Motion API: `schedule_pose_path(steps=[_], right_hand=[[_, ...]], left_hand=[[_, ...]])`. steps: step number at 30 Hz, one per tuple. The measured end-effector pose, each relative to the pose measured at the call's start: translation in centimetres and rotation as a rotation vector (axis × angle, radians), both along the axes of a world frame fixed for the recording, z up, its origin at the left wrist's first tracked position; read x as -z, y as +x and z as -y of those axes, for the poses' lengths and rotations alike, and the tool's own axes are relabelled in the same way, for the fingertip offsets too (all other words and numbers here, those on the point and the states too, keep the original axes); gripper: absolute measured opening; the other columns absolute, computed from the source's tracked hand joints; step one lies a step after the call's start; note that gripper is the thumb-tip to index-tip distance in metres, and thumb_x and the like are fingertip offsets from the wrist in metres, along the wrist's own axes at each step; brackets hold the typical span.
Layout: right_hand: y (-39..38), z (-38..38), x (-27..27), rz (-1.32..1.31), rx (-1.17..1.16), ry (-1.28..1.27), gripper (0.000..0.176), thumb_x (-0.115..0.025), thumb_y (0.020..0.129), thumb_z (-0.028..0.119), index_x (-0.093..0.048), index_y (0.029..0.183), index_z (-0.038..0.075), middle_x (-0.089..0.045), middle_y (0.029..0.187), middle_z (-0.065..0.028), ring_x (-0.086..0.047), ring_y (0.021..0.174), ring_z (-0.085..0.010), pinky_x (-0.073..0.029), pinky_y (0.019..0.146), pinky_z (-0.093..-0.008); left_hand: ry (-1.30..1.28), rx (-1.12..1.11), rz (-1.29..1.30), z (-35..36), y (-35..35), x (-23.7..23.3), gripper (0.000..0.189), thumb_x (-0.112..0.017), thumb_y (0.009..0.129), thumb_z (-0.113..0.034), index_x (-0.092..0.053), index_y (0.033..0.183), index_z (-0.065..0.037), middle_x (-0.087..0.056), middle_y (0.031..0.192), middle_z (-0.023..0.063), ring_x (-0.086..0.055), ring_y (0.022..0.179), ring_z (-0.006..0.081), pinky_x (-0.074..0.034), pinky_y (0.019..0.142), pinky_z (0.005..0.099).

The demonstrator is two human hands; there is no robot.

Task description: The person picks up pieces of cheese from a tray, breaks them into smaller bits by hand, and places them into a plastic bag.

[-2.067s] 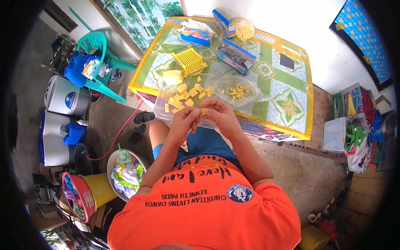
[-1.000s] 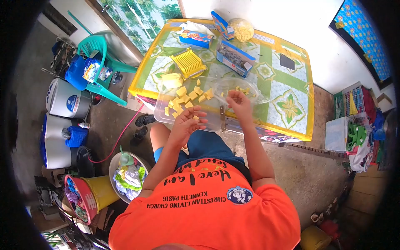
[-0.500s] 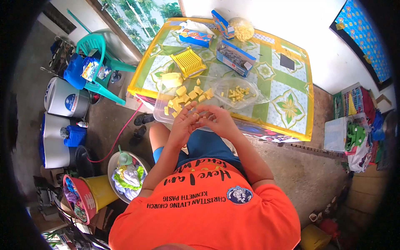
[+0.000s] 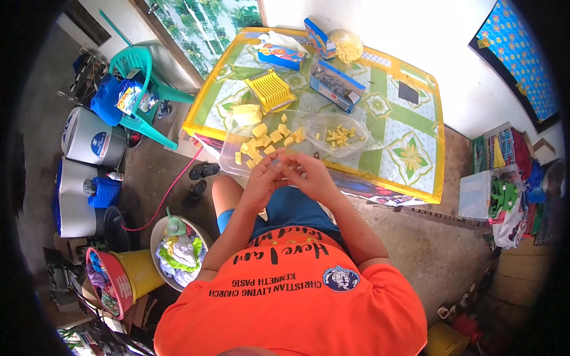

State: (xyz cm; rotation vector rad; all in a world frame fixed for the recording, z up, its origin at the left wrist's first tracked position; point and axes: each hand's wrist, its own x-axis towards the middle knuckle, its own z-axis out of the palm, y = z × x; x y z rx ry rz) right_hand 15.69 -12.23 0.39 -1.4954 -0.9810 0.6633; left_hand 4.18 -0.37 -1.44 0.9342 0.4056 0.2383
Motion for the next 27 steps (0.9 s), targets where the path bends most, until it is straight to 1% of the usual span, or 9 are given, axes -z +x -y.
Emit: schedule_pose_path(steps=[1, 4, 7, 10, 18, 24, 27], right_hand=[[0.1, -0.1, 0.2, 0.006, 0.014, 0.021, 0.034, -0.064, 0.084, 0.007, -0.059, 0.117, 0.004, -0.065, 0.093, -0.0057, -0.06, 0.08, -0.0115, -0.048, 0.068, -0.0262], [0.3, -0.2, 0.8, 0.014, 0.056, 0.072, 0.032, -0.062, 0.086, 0.008, -0.059, 0.117, 0.004, -0.066, 0.095, -0.0054, -0.061, 0.082, -0.0118, -0.048, 0.068, -0.0258], [0.4, 0.0, 0.6, 0.011, 0.075, 0.092, 0.029, -0.062, 0.086, 0.008, -0.059, 0.116, 0.004, -0.065, 0.095, -0.0054, -0.06, 0.083, -0.0119, -0.047, 0.069, -0.0257], [0.5, 0.2, 0.0, 0.035, 0.064, 0.09, 0.028, -0.062, 0.086, 0.008, -0.06, 0.114, 0.004, -0.065, 0.093, -0.0061, -0.06, 0.082, -0.0118, -0.047, 0.069, -0.0257], [0.4, 0.3, -0.6, 0.069, 0.065, 0.098, 0.025, -0.063, 0.085, 0.008, -0.063, 0.11, 0.004, -0.065, 0.091, -0.0062, -0.059, 0.08, -0.0118, -0.047, 0.069, -0.0254], [0.7, 0.2, 0.4, -0.052, 0.048, 0.105, 0.025, -0.063, 0.086, 0.01, -0.063, 0.11, 0.004, -0.065, 0.093, -0.0051, -0.06, 0.083, -0.0111, -0.047, 0.071, -0.0252], [0.9, 0.1, 1.3, -0.16, 0.02, 0.117, 0.025, -0.062, 0.087, 0.011, -0.062, 0.111, 0.004, -0.065, 0.094, -0.0041, -0.06, 0.084, -0.0109, -0.047, 0.072, -0.0254]], left_hand=[[0.003, 0.002, 0.003, 0.0, 0.0, -0.2, 0.044, -0.053, 0.096, -0.023, -0.039, 0.133, -0.006, -0.06, 0.115, 0.0102, -0.063, 0.098, 0.0178, -0.052, 0.082, 0.0311], [0.039, -0.008, -0.024, 0.2, -0.2, -1.0, 0.038, -0.054, 0.095, -0.026, -0.048, 0.125, -0.005, -0.062, 0.108, 0.0086, -0.063, 0.093, 0.0163, -0.053, 0.078, 0.0296], [0.153, 0.048, -0.085, -0.2, -0.1, 0.0, 0.032, -0.056, 0.094, -0.028, -0.056, 0.114, -0.004, -0.063, 0.099, 0.0062, -0.063, 0.088, 0.0142, -0.053, 0.073, 0.0282], [0.169, 0.053, -0.069, -0.1, -0.3, -0.1, 0.029, -0.057, 0.093, -0.029, -0.061, 0.105, -0.003, -0.063, 0.092, 0.0043, -0.062, 0.082, 0.0125, -0.053, 0.07, 0.0276], [0.154, 0.025, -0.026, 0.1, -0.1, -0.7, 0.027, -0.056, 0.094, -0.028, -0.06, 0.105, -0.003, -0.062, 0.091, 0.0034, -0.061, 0.079, 0.0113, -0.052, 0.068, 0.0256], [0.134, 0.032, -0.008, 0.1, -0.1, -0.7, 0.024, -0.056, 0.094, -0.026, -0.06, 0.101, -0.004, -0.062, 0.088, 0.0025, -0.06, 0.077, 0.0105, -0.052, 0.067, 0.0252], [0.136, 0.032, -0.01, 0.1, 0.0, -0.7, 0.024, -0.056, 0.094, -0.027, -0.061, 0.099, -0.005, -0.061, 0.088, 0.0022, -0.06, 0.076, 0.0101, -0.052, 0.066, 0.025]])
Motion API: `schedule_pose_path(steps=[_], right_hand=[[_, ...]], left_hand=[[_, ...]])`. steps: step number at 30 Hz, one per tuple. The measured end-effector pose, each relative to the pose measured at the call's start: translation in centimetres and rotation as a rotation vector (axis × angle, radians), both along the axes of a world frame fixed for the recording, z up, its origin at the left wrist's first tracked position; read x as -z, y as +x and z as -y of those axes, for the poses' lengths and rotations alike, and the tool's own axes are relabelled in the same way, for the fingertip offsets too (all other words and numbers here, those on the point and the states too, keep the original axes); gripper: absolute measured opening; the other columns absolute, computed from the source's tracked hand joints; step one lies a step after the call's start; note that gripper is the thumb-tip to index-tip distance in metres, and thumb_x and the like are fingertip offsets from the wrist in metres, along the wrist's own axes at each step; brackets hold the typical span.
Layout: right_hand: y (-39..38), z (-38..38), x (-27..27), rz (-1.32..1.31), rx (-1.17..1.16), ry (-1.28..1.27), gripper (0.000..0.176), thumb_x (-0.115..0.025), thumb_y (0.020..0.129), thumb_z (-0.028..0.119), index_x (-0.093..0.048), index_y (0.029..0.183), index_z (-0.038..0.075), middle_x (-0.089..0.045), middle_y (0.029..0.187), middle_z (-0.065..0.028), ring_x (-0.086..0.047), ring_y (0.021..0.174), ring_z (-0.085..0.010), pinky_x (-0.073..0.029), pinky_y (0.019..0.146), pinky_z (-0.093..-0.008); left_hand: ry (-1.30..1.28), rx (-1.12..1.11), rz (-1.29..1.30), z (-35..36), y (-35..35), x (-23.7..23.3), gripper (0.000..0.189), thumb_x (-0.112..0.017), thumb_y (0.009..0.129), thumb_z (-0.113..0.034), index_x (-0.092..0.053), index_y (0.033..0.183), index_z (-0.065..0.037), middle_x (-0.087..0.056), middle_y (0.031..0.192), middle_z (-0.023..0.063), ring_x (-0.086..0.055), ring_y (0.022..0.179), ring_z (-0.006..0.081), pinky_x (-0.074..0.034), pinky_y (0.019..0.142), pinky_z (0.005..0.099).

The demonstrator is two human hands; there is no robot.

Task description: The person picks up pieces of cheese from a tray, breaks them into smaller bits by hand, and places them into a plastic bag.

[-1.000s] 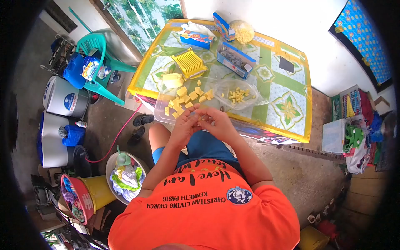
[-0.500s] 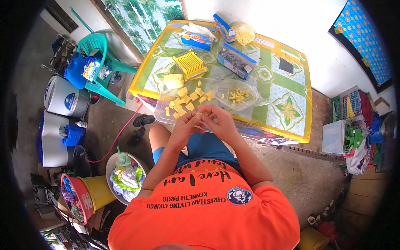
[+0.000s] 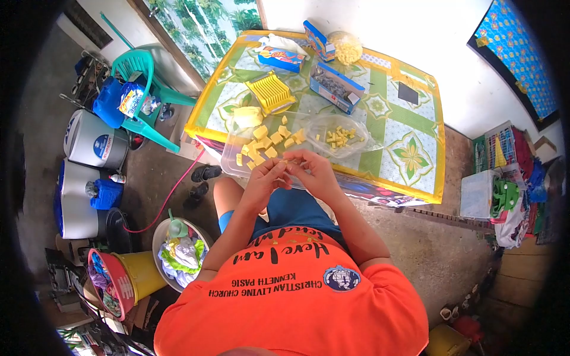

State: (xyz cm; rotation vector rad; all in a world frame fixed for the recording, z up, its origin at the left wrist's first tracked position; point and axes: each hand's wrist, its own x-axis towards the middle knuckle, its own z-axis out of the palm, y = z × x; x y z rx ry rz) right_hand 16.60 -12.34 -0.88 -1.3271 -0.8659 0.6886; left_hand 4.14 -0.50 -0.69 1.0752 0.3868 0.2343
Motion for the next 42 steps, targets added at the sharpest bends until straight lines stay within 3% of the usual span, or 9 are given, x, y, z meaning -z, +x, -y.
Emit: schedule_pose_path(steps=[33, 42], right_hand=[[-0.09, -0.12, -0.44, -0.16, -0.04, 0.009, 0.021, -0.059, 0.089, 0.006, -0.06, 0.109, -0.001, -0.062, 0.095, -0.0047, -0.059, 0.084, -0.0099, -0.049, 0.071, -0.0238], [-0.19, 0.06, -0.31, -0.033, -0.022, 0.009, 0.024, -0.064, 0.085, 0.007, -0.062, 0.108, 0.003, -0.064, 0.093, -0.0017, -0.058, 0.082, -0.0081, -0.045, 0.07, -0.0231]], left_hand=[[-0.011, 0.007, -0.022, -0.04, -0.24, 0.05, 0.024, -0.056, 0.093, -0.03, -0.062, 0.099, -0.007, -0.063, 0.089, 0.0023, -0.057, 0.075, 0.0086, -0.048, 0.065, 0.0231], [-0.049, -0.027, 0.018, 0.17, -0.32, 0.12, 0.026, -0.057, 0.093, -0.03, -0.062, 0.099, -0.005, -0.063, 0.087, 0.0018, -0.06, 0.075, 0.0102, -0.05, 0.064, 0.0252]])
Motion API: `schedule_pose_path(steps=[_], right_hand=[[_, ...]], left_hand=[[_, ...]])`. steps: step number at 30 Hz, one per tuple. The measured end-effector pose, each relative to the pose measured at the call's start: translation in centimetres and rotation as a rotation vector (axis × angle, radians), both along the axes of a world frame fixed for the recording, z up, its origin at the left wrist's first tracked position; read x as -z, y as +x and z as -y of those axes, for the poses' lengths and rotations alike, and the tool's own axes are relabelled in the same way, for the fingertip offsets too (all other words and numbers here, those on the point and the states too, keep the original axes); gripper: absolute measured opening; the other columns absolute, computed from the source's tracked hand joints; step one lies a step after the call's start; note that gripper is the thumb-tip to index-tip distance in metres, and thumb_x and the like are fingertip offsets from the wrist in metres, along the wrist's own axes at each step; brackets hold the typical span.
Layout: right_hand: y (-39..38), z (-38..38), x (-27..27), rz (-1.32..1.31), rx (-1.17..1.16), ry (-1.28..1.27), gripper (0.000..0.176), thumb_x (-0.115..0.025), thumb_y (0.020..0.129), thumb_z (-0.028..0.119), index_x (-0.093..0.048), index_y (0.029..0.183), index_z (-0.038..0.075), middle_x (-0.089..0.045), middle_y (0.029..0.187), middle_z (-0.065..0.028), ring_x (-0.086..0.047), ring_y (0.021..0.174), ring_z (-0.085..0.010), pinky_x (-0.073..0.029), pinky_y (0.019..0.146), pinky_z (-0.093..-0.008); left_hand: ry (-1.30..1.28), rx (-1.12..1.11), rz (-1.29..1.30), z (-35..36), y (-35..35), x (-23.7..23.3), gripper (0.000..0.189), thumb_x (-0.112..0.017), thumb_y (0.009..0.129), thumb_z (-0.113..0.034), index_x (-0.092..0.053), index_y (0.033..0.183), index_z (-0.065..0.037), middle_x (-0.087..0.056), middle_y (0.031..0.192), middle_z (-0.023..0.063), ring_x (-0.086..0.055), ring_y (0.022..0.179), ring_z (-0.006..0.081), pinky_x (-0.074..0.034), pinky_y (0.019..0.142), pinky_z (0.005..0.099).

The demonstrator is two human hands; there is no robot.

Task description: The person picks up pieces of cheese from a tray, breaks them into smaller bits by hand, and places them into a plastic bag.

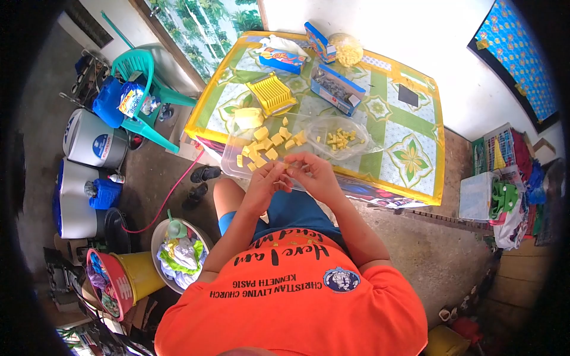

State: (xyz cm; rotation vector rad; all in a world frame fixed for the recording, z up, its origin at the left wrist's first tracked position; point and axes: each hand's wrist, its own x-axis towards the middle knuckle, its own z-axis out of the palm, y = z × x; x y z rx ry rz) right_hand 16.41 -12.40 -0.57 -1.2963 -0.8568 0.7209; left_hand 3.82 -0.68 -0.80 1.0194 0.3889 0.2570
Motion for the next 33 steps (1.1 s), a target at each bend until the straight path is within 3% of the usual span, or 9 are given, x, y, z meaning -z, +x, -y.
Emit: schedule_pose_path(steps=[9, 16, 25, 33], right_hand=[[-0.1, 0.3, -0.4, 0.139, -0.003, -0.05, 0.025, -0.065, 0.083, 0.007, -0.064, 0.109, 0.005, -0.063, 0.096, -0.0016, -0.055, 0.079, -0.0084, -0.045, 0.069, -0.0243], [-0.1, 0.1, -0.5, 0.042, -0.008, 0.024, 0.023, -0.062, 0.086, 0.005, -0.063, 0.109, 0.004, -0.058, 0.104, -0.0041, -0.056, 0.088, -0.0092, -0.046, 0.072, -0.0246], [0.2, 0.0, 0.1, -0.061, -0.034, -0.019, 0.027, -0.064, 0.086, 0.004, -0.059, 0.112, 0.002, -0.06, 0.102, -0.0037, -0.057, 0.083, -0.0071, -0.047, 0.072, -0.0218], [0.0, 0.0, -0.3, -0.053, -0.02, -0.04, 0.029, -0.064, 0.085, 0.003, -0.057, 0.113, 0.001, -0.063, 0.098, -0.0043, -0.058, 0.079, -0.0075, -0.048, 0.07, -0.0223]], left_hand=[[0.012, 0.01, -0.016, -0.1, 0.1, 0.0, 0.023, -0.059, 0.092, -0.025, -0.061, 0.103, -0.004, -0.062, 0.086, 0.0, -0.057, 0.074, 0.0077, -0.048, 0.065, 0.0226], [-0.01, -0.039, 0.029, -0.1, 0.0, 0.4, 0.025, -0.059, 0.091, -0.016, -0.061, 0.11, 0.0, -0.064, 0.087, 0.0028, -0.06, 0.072, 0.0108, -0.05, 0.067, 0.0254], [0.197, -0.094, -0.012, 0.1, 0.1, 1.1, 0.027, -0.061, 0.089, -0.008, -0.059, 0.115, 0.0, -0.064, 0.089, 0.0034, -0.058, 0.073, 0.0092, -0.049, 0.068, 0.0238], [0.303, -0.111, -0.061, 0.3, 0.4, 1.2, 0.027, -0.063, 0.088, -0.01, -0.058, 0.113, -0.002, -0.061, 0.083, 0.0007, -0.054, 0.07, 0.0057, -0.045, 0.063, 0.0194]])
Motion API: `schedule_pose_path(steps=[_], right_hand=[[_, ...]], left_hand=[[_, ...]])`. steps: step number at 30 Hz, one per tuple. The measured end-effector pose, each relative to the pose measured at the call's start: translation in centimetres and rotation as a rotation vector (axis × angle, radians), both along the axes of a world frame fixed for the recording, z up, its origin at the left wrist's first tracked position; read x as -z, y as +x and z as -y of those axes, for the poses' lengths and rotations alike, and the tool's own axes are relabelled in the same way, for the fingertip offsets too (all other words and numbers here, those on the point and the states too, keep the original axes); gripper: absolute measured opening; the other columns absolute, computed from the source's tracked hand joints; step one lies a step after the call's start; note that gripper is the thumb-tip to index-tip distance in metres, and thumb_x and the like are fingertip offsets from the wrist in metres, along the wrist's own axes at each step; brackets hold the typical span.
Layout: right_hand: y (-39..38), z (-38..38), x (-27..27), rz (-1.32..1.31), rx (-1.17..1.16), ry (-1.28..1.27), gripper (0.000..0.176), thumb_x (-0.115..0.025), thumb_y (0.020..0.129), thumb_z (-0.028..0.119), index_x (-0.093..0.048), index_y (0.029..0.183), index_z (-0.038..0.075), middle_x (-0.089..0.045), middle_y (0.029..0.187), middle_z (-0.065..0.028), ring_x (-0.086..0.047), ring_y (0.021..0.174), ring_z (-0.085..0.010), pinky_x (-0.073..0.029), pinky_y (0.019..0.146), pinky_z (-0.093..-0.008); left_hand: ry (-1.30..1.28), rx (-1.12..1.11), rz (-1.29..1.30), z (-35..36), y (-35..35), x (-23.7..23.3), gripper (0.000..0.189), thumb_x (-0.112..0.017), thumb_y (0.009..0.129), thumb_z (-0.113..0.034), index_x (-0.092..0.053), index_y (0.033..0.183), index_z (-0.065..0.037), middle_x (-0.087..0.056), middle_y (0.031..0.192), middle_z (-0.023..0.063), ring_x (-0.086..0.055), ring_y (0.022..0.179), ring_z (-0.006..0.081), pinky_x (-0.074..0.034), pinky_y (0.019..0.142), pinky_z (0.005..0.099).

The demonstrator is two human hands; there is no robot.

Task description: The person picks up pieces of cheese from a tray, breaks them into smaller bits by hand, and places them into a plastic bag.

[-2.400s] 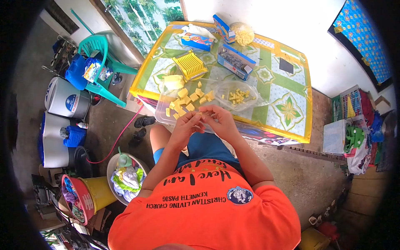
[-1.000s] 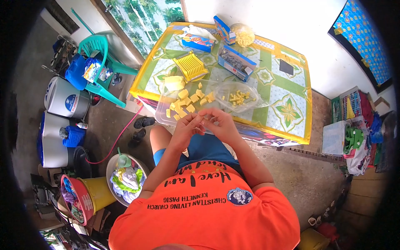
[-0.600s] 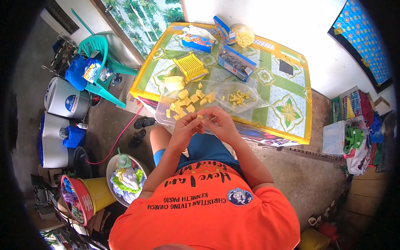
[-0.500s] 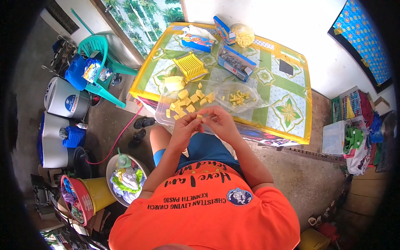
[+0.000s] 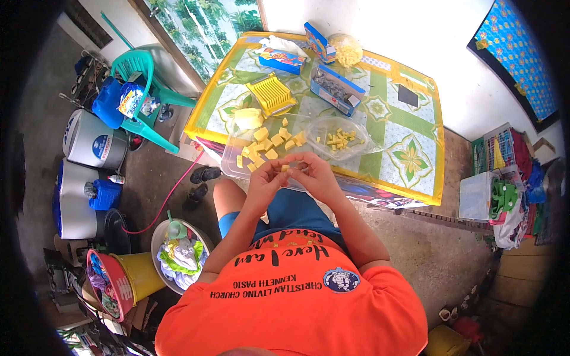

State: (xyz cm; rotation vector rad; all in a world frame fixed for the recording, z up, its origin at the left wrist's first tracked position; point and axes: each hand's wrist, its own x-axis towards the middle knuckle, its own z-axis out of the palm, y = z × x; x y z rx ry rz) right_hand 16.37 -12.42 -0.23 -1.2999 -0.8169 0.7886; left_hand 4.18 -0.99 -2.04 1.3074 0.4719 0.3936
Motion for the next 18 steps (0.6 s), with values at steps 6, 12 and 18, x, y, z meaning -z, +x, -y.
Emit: schedule_pose_path(steps=[6, 12, 18], right_hand=[[0.1, -0.1, 0.5, -0.054, -0.014, -0.006, 0.028, -0.064, 0.085, 0.004, -0.057, 0.113, 0.0, -0.063, 0.097, -0.0046, -0.06, 0.082, -0.0083, -0.049, 0.071, -0.0227], [0.2, -0.2, 0.6, -0.062, -0.022, -0.004, 0.027, -0.064, 0.086, 0.005, -0.058, 0.111, -0.002, -0.063, 0.096, -0.0043, -0.06, 0.084, -0.0089, -0.049, 0.075, -0.0235], [0.2, 0.0, -0.3, -0.149, -0.025, -0.013, 0.025, -0.064, 0.086, 0.006, -0.059, 0.109, -0.001, -0.063, 0.096, -0.003, -0.058, 0.086, -0.008, -0.047, 0.076, -0.0226]], left_hand=[[0.028, 0.001, 0.051, 0.2, 0.1, -0.5, 0.027, -0.062, 0.088, -0.009, -0.054, 0.113, -0.003, -0.06, 0.084, 0.0011, -0.053, 0.071, 0.0058, -0.045, 0.064, 0.0199], [-0.034, -0.002, 0.06, 0.1, 0.0, -0.7, 0.024, -0.062, 0.087, -0.007, -0.054, 0.109, -0.003, -0.061, 0.088, 0.0031, -0.056, 0.075, 0.0089, -0.047, 0.066, 0.0225], [-0.138, 0.021, 0.089, -0.2, -0.2, -1.1, 0.024, -0.063, 0.087, -0.008, -0.055, 0.109, -0.003, -0.064, 0.093, 0.0048, -0.058, 0.077, 0.0108, -0.049, 0.067, 0.0244]])
